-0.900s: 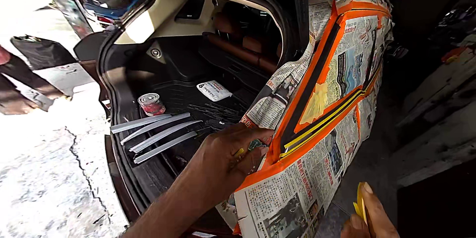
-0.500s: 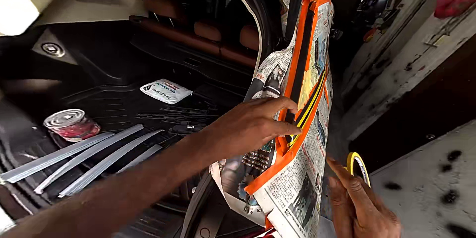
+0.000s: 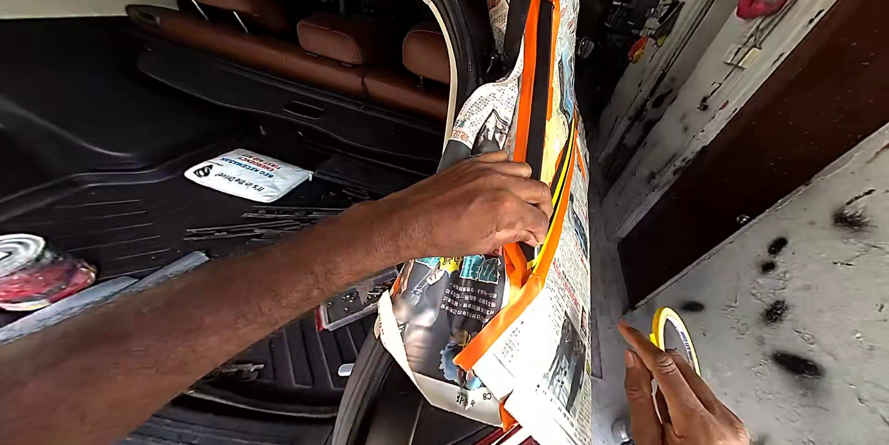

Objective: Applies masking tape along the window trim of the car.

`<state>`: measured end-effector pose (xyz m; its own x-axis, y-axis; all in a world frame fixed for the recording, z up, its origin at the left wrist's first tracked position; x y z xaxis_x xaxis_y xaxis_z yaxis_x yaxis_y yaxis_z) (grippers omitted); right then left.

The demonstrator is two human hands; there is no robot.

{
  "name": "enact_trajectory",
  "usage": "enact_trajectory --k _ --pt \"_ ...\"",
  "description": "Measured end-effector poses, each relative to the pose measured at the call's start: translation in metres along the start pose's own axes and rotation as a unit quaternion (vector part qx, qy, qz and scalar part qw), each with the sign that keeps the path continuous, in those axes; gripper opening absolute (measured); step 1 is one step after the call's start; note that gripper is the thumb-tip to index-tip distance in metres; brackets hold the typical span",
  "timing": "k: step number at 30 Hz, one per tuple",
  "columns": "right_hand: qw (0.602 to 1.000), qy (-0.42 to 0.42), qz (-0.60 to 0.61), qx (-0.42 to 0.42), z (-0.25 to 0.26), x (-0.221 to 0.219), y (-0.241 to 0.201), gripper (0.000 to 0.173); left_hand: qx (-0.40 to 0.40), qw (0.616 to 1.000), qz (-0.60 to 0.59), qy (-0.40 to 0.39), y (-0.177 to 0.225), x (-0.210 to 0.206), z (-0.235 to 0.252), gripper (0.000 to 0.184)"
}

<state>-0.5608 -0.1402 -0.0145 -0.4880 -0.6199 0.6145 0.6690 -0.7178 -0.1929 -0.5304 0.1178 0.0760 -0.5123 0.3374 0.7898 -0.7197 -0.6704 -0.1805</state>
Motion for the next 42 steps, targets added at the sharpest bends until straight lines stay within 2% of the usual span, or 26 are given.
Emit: enact_trajectory --k 8,16,19,22,25,30,42 --pt "0.999 0.016 0.005 0.029 0.018 -0.007 -0.019 0.032 0.057 0.997 -0.052 0.011 -0.005 -0.003 -0.004 0.027" --pt "0.998 0.031 0.004 0.047 0.028 -0.011 -0.029 0.032 -0.007 0.999 -0.038 -0.006 -0.003 -0.002 0.001 0.025" --pt "0.998 0.044 0.007 0.049 0.032 -0.011 -0.03 0.032 0.026 0.998 -0.048 -0.005 -0.004 -0.004 0.0 0.023" --pt "0.996 0.065 0.015 0.052 0.04 -0.014 -0.035 0.031 0.077 0.993 -0.085 0.031 -0.01 -0.006 -0.005 0.025" --pt "0.995 0.077 0.023 0.056 0.051 -0.021 -0.045 0.03 0.095 0.988 -0.111 0.052 -0.015 -0.001 -0.005 0.029" --pt "0.994 0.08 0.019 0.067 0.07 -0.033 -0.062 0.028 0.036 0.995 -0.09 0.037 -0.014 0.001 -0.004 0.038" --pt "0.994 0.079 -0.025 0.067 0.083 -0.049 -0.077 0.022 -0.043 0.996 -0.081 0.015 -0.021 -0.003 -0.01 0.042"
Point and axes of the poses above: each hand's wrist, its own z-axis towards the middle knuckle, its own x-axis out of the back of the hand, y = z × x, the point moved 7 cm from there along z, towards the middle knuckle, and after that the axes turned 7 degrees about y, right-handed, at the moved point
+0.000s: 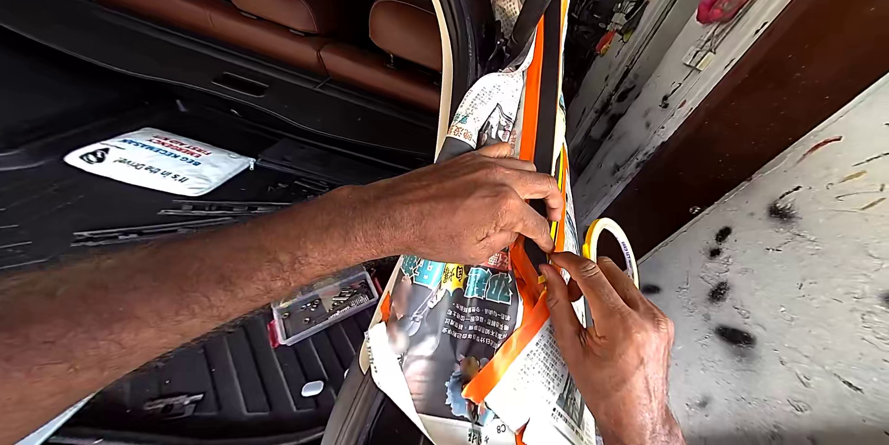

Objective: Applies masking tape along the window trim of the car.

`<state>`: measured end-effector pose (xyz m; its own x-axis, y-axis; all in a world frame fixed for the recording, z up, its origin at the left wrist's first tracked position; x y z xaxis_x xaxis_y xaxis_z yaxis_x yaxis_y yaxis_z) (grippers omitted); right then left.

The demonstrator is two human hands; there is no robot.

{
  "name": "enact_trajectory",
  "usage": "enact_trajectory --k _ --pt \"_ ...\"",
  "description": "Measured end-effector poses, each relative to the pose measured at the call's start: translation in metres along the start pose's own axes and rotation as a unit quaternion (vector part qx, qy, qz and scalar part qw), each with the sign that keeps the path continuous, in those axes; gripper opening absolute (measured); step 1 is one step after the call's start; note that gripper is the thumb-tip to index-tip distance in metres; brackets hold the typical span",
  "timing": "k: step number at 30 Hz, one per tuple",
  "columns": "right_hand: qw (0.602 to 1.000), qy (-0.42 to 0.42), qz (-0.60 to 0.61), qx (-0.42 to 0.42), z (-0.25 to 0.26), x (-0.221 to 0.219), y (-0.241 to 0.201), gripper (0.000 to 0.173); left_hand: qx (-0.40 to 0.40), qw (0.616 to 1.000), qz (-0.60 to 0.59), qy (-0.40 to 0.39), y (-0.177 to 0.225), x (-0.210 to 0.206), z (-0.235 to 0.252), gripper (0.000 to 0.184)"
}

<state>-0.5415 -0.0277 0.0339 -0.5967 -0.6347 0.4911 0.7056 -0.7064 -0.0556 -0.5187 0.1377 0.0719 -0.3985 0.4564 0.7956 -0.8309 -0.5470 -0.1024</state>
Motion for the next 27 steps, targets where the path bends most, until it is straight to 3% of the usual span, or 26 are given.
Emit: enact_trajectory --k 13,17,27 --pt "1.0 -0.008 0.004 0.025 0.007 0.0 0.0 0.018 -0.024 1.0 0.006 -0.012 -0.001 0.0 -0.001 0.041" --pt "0.999 -0.02 -0.028 -0.004 0.008 0.001 -0.005 0.028 -0.019 1.0 0.009 -0.013 -0.002 -0.001 -0.002 0.039" --pt "0.999 -0.027 -0.033 0.024 0.01 0.0 -0.006 0.018 -0.021 1.0 0.011 -0.016 -0.002 0.0 0.0 0.037"
Point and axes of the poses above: each hand's wrist, its own z-axis towards the middle knuckle, its own x-axis out of the back of the hand, y = z × x, the point moved 7 cm from there along z, towards the middle knuckle, and after that the axes turned 7 degrees about y, right-handed, at the moved point
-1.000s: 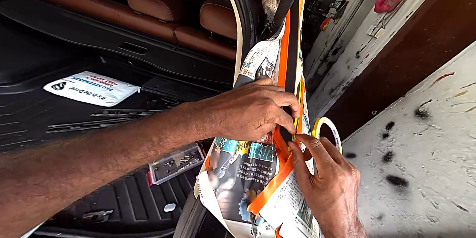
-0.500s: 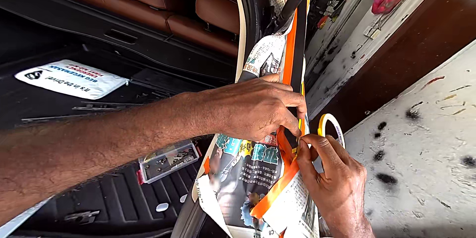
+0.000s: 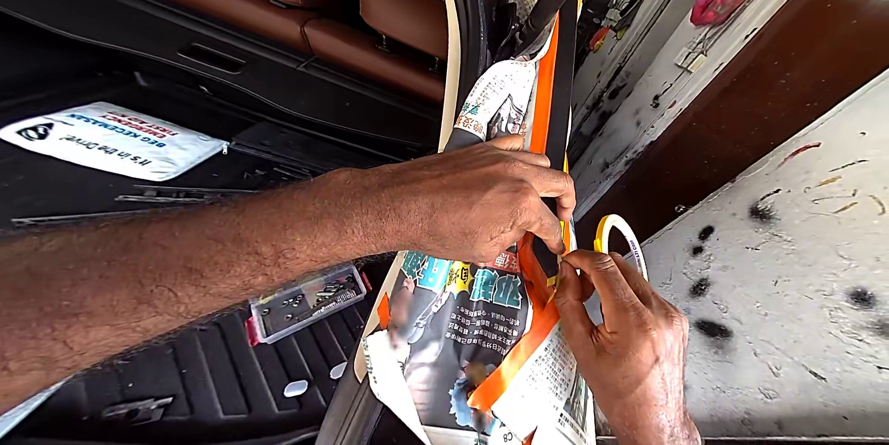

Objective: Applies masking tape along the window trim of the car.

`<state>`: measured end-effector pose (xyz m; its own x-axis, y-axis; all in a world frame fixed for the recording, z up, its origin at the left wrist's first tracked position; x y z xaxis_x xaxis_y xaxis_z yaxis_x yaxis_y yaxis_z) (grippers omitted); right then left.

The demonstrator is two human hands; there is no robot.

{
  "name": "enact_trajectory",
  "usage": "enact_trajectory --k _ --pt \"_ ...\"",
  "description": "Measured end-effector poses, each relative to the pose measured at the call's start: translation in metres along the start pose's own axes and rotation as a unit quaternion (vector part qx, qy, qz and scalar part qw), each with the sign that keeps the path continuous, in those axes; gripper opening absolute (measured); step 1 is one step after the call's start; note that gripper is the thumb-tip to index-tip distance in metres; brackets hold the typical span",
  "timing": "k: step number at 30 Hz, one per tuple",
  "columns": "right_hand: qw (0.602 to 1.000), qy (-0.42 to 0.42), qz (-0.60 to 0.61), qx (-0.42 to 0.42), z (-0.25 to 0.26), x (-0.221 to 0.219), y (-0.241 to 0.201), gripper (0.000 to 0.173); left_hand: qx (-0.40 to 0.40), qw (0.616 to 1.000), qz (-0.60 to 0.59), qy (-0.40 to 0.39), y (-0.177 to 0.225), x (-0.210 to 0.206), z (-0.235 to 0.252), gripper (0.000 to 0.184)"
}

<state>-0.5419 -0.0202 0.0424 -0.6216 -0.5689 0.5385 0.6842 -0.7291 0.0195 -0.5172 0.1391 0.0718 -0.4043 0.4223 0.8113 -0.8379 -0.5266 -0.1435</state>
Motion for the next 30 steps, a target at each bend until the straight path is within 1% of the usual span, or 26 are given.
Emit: enact_trajectory --k 5,10,14,17,22,25,30 --pt "1.0 0.014 -0.003 0.027 0.002 0.006 0.002 0.017 -0.01 1.0 0.004 -0.002 -0.001 0.001 0.003 0.038" --pt "1.0 -0.007 0.005 -0.026 -0.003 0.006 -0.001 0.024 -0.002 1.0 -0.003 -0.006 -0.004 0.0 0.003 0.039" --pt "0.999 -0.007 -0.007 -0.052 -0.004 0.001 -0.004 0.021 -0.003 1.0 -0.007 0.001 -0.004 0.0 0.004 0.038" --pt "0.999 0.002 -0.007 -0.046 -0.003 0.001 -0.007 0.02 -0.003 1.0 -0.008 -0.001 -0.005 0.0 0.003 0.039" --pt "1.0 0.006 -0.009 0.0 -0.001 -0.001 -0.005 0.018 0.004 1.0 -0.011 -0.006 -0.005 0.0 0.004 0.038" --pt "0.999 0.015 0.0 0.052 0.001 -0.002 -0.002 0.017 -0.001 1.0 -0.005 -0.016 -0.005 0.002 0.005 0.038" --pt "0.991 -0.002 0.018 0.133 0.006 -0.001 0.004 0.016 -0.032 0.999 0.016 -0.029 -0.004 0.002 0.006 0.037"
Point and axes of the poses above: each hand's wrist, its own z-axis towards the middle knuckle, its own x-axis out of the back of the hand, y = z × x, the point moved 7 cm from there along z, towards the middle knuckle, and after that the axes turned 7 degrees about y, right-handed, at the moved point
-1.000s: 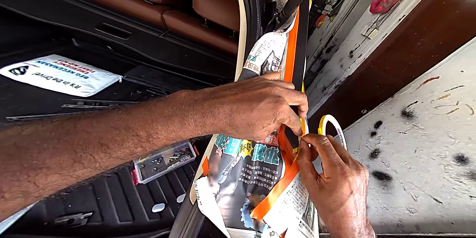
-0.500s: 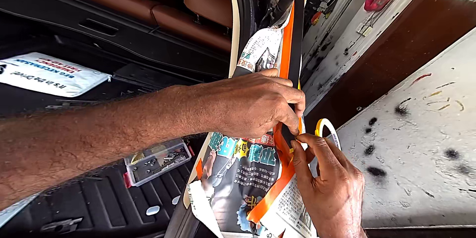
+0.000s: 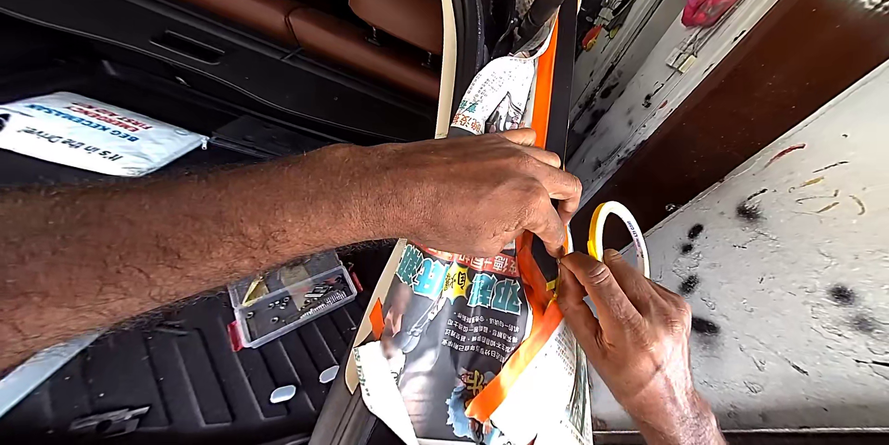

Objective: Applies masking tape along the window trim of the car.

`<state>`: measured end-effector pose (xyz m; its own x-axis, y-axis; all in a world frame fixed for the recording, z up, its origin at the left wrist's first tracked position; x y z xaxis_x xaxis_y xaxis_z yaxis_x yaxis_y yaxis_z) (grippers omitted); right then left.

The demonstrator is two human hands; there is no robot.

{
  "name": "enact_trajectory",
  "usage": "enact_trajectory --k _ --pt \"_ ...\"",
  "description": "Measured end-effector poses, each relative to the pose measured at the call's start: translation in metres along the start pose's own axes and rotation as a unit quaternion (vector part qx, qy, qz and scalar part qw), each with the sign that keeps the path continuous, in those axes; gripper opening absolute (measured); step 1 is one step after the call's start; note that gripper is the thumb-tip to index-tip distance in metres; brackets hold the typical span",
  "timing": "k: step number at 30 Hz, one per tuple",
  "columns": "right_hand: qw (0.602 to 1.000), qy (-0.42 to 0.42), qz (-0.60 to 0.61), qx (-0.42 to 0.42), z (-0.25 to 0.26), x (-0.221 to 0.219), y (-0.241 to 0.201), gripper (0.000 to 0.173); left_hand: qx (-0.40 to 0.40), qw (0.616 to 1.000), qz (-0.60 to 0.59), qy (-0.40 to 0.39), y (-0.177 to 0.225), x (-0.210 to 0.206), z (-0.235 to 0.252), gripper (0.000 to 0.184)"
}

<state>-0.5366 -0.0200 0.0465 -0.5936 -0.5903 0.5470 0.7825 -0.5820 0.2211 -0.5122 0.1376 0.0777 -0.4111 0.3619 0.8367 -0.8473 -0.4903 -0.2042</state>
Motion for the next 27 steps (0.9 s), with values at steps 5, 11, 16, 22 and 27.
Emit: enact_trajectory --k 5,11,16,22,27 --pt "0.995 -0.026 0.015 0.098 0.0027 0.0016 0.006 0.014 -0.041 0.999 0.006 0.006 -0.0002 0.0018 0.0026 0.039" --pt "0.987 -0.035 0.034 0.15 0.0056 0.0016 0.0074 0.012 -0.069 0.998 0.003 0.0 -0.0015 0.0044 0.006 0.041" --pt "0.985 -0.034 0.035 0.166 0.0055 0.0011 0.0071 0.011 -0.072 0.997 0.005 0.003 -0.0043 0.0034 0.0075 0.039" --pt "0.982 -0.029 0.042 0.183 0.006 0.0001 0.0068 0.012 -0.09 0.996 -0.011 0.011 -0.007 0.0023 0.0042 0.043" --pt "0.978 -0.037 0.044 0.199 0.0058 -0.0003 0.0065 0.014 -0.098 0.995 0.008 0.003 -0.0073 0.0026 0.0037 0.041"
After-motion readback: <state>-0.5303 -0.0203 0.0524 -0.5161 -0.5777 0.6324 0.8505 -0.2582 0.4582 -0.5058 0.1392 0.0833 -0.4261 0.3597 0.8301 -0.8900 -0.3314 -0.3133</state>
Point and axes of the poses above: each hand's wrist, its own z-axis towards the middle knuckle, its own x-axis out of the back of the hand, y = z × x, the point moved 7 cm from there along z, towards the middle knuckle, and after that the axes turned 7 degrees about y, right-handed, at the moved point
